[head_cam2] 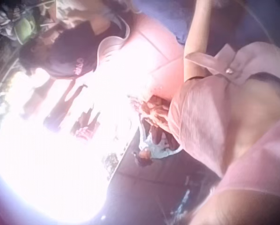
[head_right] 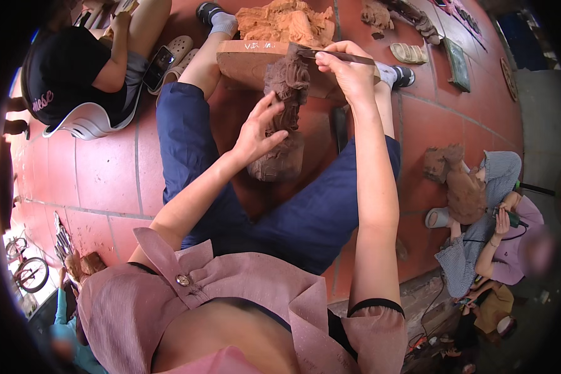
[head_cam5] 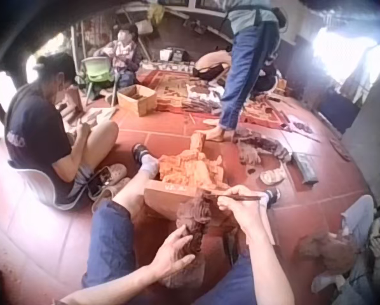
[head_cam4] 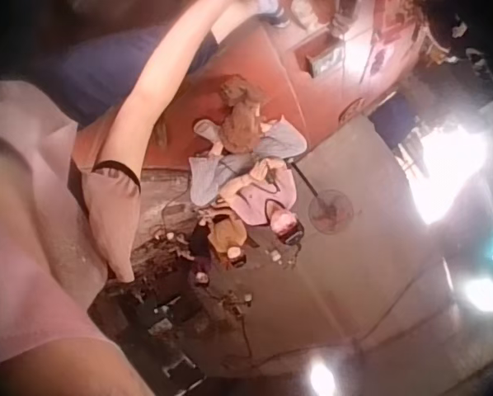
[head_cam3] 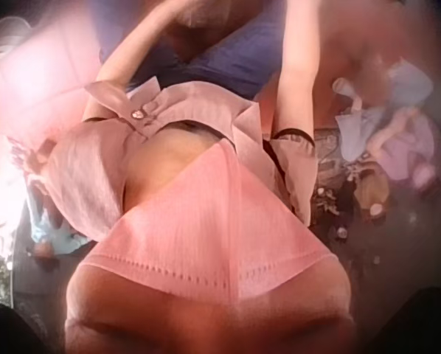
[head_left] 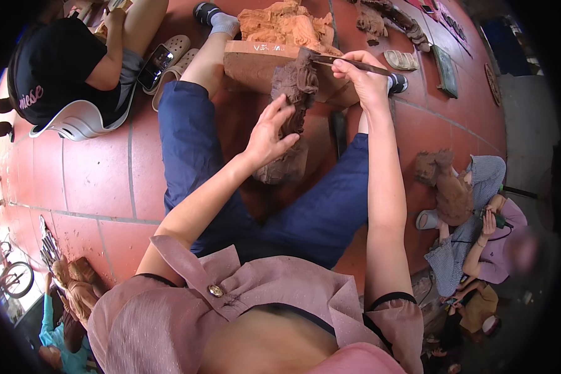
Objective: The person sits on the floor and carves a piece of wood using a small knife. They hold the wood with one hand and carefully shape it with the other, occasionally adjusting their grip and the wood's position.
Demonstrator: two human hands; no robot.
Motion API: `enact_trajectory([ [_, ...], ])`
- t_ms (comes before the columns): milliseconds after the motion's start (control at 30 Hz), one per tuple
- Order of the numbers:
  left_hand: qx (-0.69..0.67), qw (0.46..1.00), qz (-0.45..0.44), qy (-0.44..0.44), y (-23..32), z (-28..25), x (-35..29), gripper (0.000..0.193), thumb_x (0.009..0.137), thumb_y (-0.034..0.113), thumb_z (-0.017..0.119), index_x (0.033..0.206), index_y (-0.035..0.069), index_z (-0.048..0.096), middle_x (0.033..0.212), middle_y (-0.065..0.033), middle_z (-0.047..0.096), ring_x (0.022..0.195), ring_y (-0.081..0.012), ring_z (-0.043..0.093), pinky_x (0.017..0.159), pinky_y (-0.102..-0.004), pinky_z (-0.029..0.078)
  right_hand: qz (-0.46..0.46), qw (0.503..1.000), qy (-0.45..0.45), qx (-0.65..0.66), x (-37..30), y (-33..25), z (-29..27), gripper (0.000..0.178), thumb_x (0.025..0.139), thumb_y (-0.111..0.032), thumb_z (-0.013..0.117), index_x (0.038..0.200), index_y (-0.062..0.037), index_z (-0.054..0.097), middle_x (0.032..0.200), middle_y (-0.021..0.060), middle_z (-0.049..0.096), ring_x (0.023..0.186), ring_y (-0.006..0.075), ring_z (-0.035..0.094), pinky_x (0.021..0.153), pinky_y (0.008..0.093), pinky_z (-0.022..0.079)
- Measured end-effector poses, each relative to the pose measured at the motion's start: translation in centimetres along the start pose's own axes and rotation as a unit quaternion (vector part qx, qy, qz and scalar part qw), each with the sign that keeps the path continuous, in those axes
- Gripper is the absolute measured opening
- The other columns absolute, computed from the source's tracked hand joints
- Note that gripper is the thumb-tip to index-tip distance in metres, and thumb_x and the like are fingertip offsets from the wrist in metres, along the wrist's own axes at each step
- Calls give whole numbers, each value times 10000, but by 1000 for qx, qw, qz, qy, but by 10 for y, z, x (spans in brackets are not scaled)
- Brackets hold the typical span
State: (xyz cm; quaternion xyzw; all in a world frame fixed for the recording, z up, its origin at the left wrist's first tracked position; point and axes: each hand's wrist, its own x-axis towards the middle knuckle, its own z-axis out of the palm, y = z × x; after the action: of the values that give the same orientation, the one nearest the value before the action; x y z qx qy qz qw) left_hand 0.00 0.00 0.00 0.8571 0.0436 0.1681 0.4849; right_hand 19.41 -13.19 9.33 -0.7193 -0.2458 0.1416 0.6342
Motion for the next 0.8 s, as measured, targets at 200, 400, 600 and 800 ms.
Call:
enact_trajectory([
  [200, -126, 989, -11, 70, 5, -36, 47, 325, 728, 38, 657, 1051, 36, 623, 918, -137, 618, 843, -266, 630, 770, -350, 504, -81, 944, -111, -299, 33, 3, 34, 145, 697, -98, 738, 820, -36, 689, 806, 34, 671, 692, 100, 609, 635, 238, 479],
  [400, -9, 998, 67, 8, 13, -62, 144, 338, 809, 100, 641, 1131, 19, 580, 979, -94, 626, 880, -139, 614, 747, -269, 503, -68, 923, -167, -340, 52, -13, 58, 270, 655, -186, 762, 892, -73, 701, 836, 121, 681, 849, 223, 647, 774, 358, 495],
  [600, 26, 997, 63, -31, 15, -64, 174, 294, 692, 150, 628, 962, 34, 610, 850, -182, 641, 795, -293, 633, 711, -376, 493, -32, 901, -220, -373, 65, 8, 49, 387, 631, -246, 799, 920, -21, 674, 848, 133, 682, 834, 220, 653, 758, 341, 487],
  [800, 22, 996, 83, -37, 8, -56, 211, 236, 662, 80, 601, 884, 1, 603, 787, -203, 626, 760, -343, 614, 675, -392, 480, -50, 902, -166, -396, 81, 17, 44, 359, 684, -240, 762, 936, -9, 653, 840, 121, 676, 792, 202, 649, 738, 308, 491],
])
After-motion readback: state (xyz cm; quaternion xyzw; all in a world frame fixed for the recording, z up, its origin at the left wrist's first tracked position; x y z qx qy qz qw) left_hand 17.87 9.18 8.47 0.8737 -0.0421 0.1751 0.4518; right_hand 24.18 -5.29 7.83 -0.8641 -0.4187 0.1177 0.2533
